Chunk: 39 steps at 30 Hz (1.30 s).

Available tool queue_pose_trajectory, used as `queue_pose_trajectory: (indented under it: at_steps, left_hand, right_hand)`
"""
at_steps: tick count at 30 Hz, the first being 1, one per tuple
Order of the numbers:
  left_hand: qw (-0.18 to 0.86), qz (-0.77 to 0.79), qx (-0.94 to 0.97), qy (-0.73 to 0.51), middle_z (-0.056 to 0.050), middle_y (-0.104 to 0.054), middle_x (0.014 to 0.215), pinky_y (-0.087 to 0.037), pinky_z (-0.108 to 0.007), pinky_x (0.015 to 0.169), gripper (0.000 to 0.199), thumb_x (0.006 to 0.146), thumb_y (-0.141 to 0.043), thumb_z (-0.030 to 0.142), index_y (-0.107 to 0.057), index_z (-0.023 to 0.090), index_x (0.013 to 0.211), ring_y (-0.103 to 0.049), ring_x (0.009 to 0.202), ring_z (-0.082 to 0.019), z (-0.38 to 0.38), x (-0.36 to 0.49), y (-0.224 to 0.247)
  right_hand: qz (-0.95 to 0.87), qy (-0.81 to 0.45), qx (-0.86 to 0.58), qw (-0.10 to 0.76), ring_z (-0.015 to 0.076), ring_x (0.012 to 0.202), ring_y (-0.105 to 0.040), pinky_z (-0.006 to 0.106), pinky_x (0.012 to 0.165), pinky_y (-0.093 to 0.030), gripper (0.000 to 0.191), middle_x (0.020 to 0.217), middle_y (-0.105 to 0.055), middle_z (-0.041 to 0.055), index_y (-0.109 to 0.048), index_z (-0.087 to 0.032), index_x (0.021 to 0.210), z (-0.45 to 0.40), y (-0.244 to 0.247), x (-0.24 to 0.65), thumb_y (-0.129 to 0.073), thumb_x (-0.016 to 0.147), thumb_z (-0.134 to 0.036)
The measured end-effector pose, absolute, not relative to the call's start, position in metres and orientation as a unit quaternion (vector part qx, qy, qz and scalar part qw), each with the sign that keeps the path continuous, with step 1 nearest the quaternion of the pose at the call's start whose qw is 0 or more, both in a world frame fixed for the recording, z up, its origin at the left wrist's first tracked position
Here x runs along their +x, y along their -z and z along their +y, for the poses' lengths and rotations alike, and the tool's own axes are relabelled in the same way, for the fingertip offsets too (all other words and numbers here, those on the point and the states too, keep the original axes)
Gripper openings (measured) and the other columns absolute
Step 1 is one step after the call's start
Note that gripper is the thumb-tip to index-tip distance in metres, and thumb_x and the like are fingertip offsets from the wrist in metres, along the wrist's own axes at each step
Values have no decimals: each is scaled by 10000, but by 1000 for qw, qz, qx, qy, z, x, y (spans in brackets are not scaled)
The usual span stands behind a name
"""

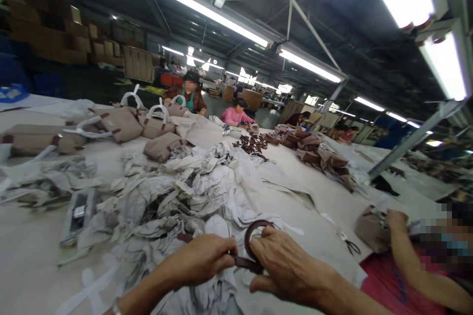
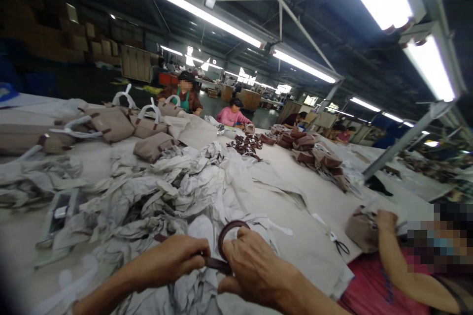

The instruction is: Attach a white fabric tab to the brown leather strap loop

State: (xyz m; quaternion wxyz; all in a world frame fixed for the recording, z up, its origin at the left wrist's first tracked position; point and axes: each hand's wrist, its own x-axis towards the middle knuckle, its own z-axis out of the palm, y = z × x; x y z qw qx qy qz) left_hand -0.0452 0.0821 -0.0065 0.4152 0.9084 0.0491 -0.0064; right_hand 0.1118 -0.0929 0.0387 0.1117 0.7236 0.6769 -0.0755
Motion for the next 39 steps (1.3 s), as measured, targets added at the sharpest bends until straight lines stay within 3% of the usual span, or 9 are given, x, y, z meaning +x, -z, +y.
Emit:
queue_pose_trajectory:
  at_steps: [4, 8, 11, 19, 23, 28, 35, 37, 39]
  left_hand:
    - [460, -12, 881, 113, 59, -579, 658, -313, -235, 571, 170, 860, -583, 261, -709, 274, 974, -532, 621, -133, 90, -44, 3]
    - [348, -29, 935, 55, -33, -735, 996, -404, -313, 757, 252, 860, -695, 375, -670, 267, 1087, -668, 935, -266, 79, -53, 2]
    - [305, -16, 952, -9, -68, -709, 1056, -412, -372, 891, 164, 944, -562, 294, -640, 235, 1075, -632, 1018, -279, 71, -57, 1]
    - [699, 67, 689, -179, 52, -482, 700, -378, -264, 608, 526, 970, -324, 636, -568, 198, 1126, -452, 612, -121, 58, -43, 16]
    - [691, 84, 688, -208, 49, -477, 689, -292, -262, 529, 571, 962, -314, 664, -548, 182, 1159, -388, 567, -111, 49, -39, 27]
    - [703, 82, 675, -208, 34, -511, 721, -390, -261, 627, 587, 954, -324, 680, -529, 180, 1184, -477, 639, -121, 49, -38, 28]
    - [852, 72, 499, -143, 146, -222, 528, -61, -228, 397, 614, 883, -510, 698, -531, 167, 1191, -91, 415, -57, 44, -26, 33]
    - [822, 74, 539, -171, 132, -252, 520, -134, -208, 399, 611, 909, -470, 687, -562, 171, 1222, -157, 418, -64, 46, -26, 33]
    - [725, 88, 643, -232, 53, -515, 628, -386, -193, 537, 539, 945, -456, 626, -602, 206, 1250, -450, 543, -88, 51, -28, 32]
  right_hand:
    - [632, 139, 758, 80, 169, 687, -510, 360, 649, -349, 305, 786, -672, 36, -602, -226, 876, -95, -39, 103, -605, 756, -506]
    - [527, 333, 780, -57, 67, 469, -299, 300, 476, -202, 200, 513, -400, -73, -560, -210, 652, -94, -48, 109, -605, 707, -397]
    - [375, 529, 740, -181, 68, 322, -331, 271, 363, -210, 231, 392, -440, -78, -625, -186, 645, -96, -48, 115, -548, 702, -396]
    - [211, 588, 493, -606, 41, 247, -273, 212, 465, -388, 537, 261, -265, -110, -674, -113, 665, -94, -53, 101, -436, 840, -561]
    - [164, 555, 489, -653, 20, 254, -215, 209, 538, -486, 516, 288, -283, -122, -688, -117, 702, -83, -63, 99, -439, 868, -538]
    - [141, 545, 508, -652, 23, 257, -217, 200, 524, -488, 532, 290, -284, -119, -688, -111, 700, -80, -64, 103, -438, 869, -549]
    - [111, 557, 459, -683, 15, 254, -215, 174, 481, -436, 446, 296, -296, -122, -697, -110, 705, -76, -66, 103, -528, 824, -505]
    - [110, 560, 437, -695, 17, 254, -222, 165, 463, -406, 455, 292, -277, -122, -700, -113, 703, -76, -67, 103, -522, 820, -515]
    - [113, 563, 429, -697, 18, 253, -201, 172, 476, -419, 472, 286, -255, -124, -702, -112, 692, -75, -68, 104, -498, 829, -516]
